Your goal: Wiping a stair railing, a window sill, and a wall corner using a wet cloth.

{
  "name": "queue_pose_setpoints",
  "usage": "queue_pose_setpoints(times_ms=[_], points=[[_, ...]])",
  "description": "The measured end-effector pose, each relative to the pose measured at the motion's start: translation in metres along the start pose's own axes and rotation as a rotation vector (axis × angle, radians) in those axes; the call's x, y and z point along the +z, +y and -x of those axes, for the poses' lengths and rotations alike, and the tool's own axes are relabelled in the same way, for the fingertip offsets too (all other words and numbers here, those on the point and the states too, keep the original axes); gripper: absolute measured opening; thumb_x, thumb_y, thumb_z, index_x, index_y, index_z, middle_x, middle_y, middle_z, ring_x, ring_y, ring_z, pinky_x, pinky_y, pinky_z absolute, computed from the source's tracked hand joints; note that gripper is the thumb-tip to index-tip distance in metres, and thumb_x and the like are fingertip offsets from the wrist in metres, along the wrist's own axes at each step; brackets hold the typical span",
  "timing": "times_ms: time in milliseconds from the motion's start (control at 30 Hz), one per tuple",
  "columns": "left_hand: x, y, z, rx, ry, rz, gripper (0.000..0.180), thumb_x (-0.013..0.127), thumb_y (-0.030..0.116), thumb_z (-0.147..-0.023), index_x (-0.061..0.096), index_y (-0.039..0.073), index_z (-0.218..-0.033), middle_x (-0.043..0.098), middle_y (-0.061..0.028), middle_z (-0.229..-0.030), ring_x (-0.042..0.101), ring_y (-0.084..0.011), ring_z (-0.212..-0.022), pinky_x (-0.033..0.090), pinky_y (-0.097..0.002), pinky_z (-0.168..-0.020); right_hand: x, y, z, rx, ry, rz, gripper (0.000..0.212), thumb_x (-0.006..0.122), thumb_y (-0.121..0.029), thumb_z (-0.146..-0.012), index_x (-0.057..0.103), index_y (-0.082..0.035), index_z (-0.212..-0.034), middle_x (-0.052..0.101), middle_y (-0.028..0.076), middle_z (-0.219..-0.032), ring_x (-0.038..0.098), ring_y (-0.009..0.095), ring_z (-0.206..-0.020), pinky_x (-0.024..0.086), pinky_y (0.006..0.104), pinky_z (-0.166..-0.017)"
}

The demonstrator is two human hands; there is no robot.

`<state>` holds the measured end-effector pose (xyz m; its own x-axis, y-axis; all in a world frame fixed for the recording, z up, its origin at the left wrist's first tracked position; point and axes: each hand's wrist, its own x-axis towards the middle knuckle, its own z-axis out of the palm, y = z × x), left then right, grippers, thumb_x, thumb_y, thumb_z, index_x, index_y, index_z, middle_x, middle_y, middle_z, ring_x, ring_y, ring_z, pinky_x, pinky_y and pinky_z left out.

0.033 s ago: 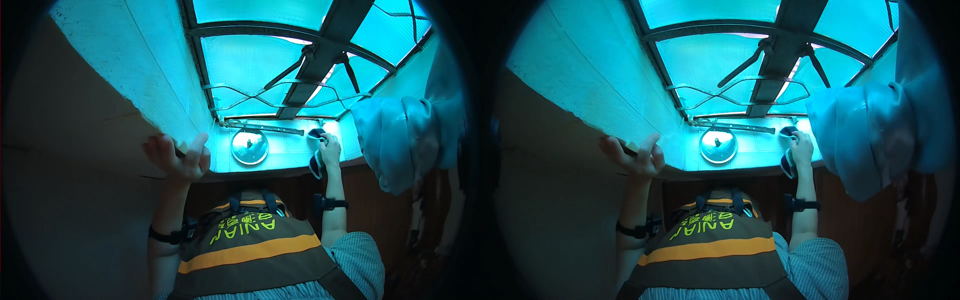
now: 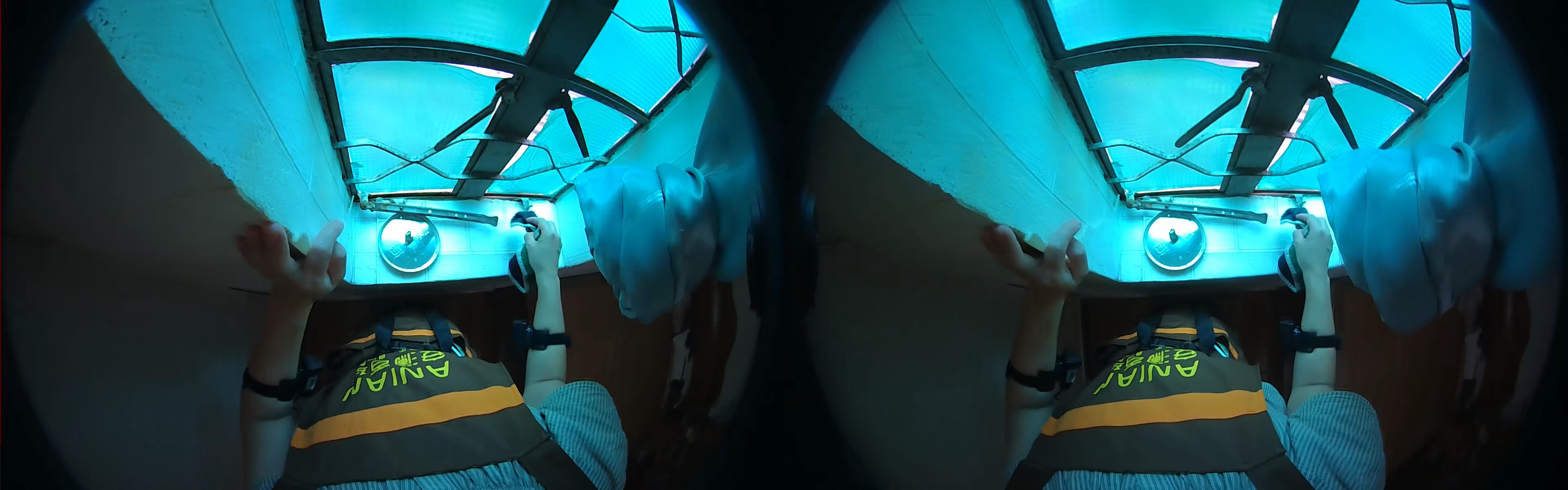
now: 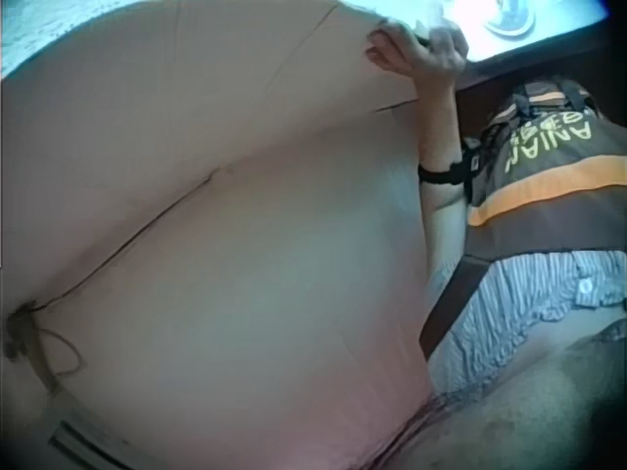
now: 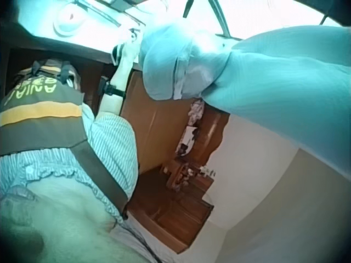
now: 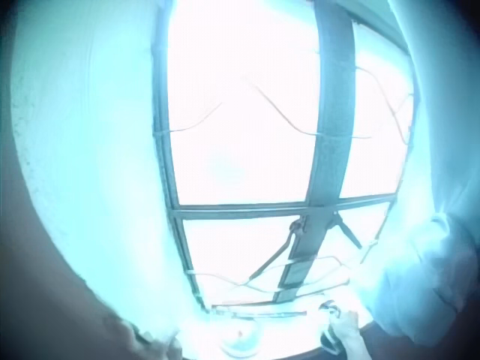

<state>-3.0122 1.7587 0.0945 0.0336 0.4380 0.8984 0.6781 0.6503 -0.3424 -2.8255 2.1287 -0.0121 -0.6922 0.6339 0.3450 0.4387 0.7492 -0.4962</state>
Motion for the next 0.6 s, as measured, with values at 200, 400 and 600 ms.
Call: queue_pose_setpoints(times_ms=[200, 400, 600], points=[[-0.003, 0.002, 0.004, -0.015, -0.02, -0.001, 0.02, 0.048, 0.026, -0.082, 0.065, 0.016, -0.085, 0.011, -0.0247, -0.144, 0.011, -0.0443, -0.132, 0.015, -0.0579, -0.104, 0.032, -0.092, -0.03, -0.524, -0.064, 0.02, 0.033, 0.062, -0.004, -0.067, 0.061, -0.01, -0.1, 0.055, 0.013, -0.09, 0.055, 0.029, -0.084, 0.045, 0.0385, -0.073], [0.005, 0.003, 0.004, -0.012, 0.065, 0.029, 0.02, 0.047, 0.023, -0.08, 0.065, 0.021, -0.089, 0.02, -0.0232, -0.142, 0.017, -0.0437, -0.132, 0.011, -0.0551, -0.106, 0.11, -0.092, -0.039, -0.545, -0.535, 0.334, 0.033, 0.055, -0.012, -0.074, 0.054, -0.011, -0.107, 0.051, 0.006, -0.112, 0.047, 0.022, -0.108, 0.042, 0.0388, -0.08], [0.001, 0.001, 0.003, -0.02, 0.063, 0.039, 0.021, 0.048, 0.023, -0.079, 0.066, 0.02, -0.088, 0.022, -0.0227, -0.141, 0.02, -0.0432, -0.131, 0.012, -0.055, -0.106, 0.1, -0.082, -0.049, -0.444, -0.597, 0.268, 0.034, 0.054, -0.011, -0.074, 0.056, -0.015, -0.107, 0.054, 0.008, -0.103, 0.053, 0.024, -0.098, 0.045, 0.0376, -0.079]])
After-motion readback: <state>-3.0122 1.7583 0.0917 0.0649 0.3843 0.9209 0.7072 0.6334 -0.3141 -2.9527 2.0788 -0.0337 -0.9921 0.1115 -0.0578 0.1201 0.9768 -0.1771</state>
